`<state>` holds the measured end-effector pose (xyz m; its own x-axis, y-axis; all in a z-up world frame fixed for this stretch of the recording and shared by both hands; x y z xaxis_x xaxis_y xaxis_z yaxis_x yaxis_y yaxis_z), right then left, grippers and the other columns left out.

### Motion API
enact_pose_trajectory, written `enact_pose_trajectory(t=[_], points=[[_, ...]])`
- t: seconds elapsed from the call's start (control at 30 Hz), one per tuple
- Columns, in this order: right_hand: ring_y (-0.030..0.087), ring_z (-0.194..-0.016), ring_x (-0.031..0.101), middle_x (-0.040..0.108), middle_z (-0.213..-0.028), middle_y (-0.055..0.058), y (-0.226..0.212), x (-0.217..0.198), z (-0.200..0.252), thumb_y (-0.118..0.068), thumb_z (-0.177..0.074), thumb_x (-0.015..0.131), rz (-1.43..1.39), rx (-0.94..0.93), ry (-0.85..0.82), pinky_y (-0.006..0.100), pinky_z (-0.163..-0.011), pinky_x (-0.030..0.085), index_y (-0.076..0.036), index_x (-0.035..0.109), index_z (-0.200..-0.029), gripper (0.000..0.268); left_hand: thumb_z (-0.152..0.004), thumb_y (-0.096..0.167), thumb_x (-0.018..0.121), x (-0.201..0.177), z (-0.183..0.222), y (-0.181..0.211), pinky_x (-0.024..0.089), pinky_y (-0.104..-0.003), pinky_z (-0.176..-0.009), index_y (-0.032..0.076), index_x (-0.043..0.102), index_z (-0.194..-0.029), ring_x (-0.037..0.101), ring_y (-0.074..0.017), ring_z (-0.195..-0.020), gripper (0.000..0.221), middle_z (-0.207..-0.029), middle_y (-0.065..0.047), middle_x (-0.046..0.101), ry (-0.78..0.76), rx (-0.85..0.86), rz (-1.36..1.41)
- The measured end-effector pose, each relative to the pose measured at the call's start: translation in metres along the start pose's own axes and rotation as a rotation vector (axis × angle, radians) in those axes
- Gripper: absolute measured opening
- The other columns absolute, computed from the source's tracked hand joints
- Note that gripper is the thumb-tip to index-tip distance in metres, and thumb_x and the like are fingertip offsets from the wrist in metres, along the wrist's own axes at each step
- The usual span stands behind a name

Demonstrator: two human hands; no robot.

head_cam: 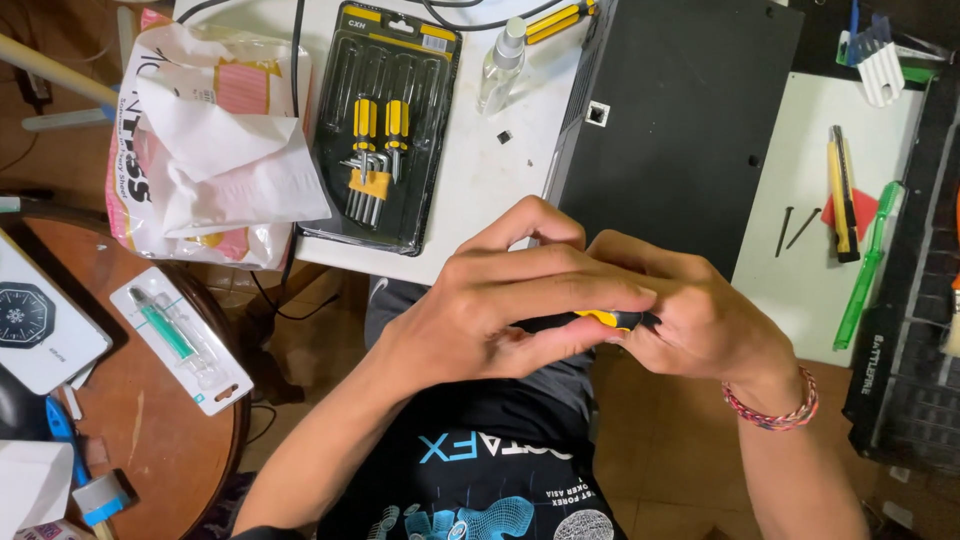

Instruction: Removing the outer plastic casing of a PlayStation 2 console by unscrewing fasteners and prying the shell apart.

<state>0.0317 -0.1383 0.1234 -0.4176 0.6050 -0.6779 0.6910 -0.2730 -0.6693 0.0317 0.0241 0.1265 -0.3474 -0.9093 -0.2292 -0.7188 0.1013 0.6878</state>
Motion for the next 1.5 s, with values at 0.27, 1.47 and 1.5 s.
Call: enact_pose_trajectory(t=[0.27, 1.47, 1.5], points=[[0.025, -0.077, 0.067, 0.066, -0.090, 0.017, -0.013, 0.000, 0.003, -0.027, -0.094, 0.063, 0.134, 0.076, 0.206, 0.030, -0.066, 0.055, 0.009, 0.062, -0.090, 0.036, -0.097, 0.014, 0.071, 0.008, 0.006, 0.002, 0.051, -0.034, -0.079, -0.002, 0.067, -0.107, 0.063, -0.0242, -0.082, 0.020, -0.095, -0.011, 0.067, 0.180, -0.012, 0.086], [0.008, -0.043, 0.045, 0.042, -0.055, -0.007, -0.039, -0.017, -0.021, -0.063, -0.105, 0.069, 0.971, 0.245, -0.339, 0.032, -0.038, 0.034, -0.018, 0.049, -0.078, 0.056, -0.076, -0.019, 0.053, 0.003, 0.124, -0.076, 0.051, -0.025, -0.050, -0.007, 0.066, -0.079, 0.061, -0.0218, -0.061, 0.018, -0.073, -0.015, 0.066, 0.601, -0.074, -0.607], [0.005, -0.040, 0.039, 0.036, -0.049, -0.008, -0.035, -0.017, -0.016, -0.063, -0.107, 0.069, 1.036, 0.307, -0.399, 0.032, -0.037, 0.033, -0.018, 0.043, -0.076, 0.060, -0.076, -0.019, 0.053, 0.004, 0.124, -0.077, 0.051, -0.024, -0.050, -0.007, 0.067, -0.079, 0.061, -0.0218, -0.061, 0.018, -0.073, -0.015, 0.066, 0.598, -0.074, -0.607]])
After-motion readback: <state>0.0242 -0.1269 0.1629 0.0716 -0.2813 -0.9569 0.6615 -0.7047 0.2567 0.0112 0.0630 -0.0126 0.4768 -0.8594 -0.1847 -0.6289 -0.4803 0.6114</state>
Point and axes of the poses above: each hand's wrist, its own z-axis away from the middle knuckle, its own x-axis out of the palm, y = z × x, the point moved 5 cm from there along -z, towards the middle knuckle
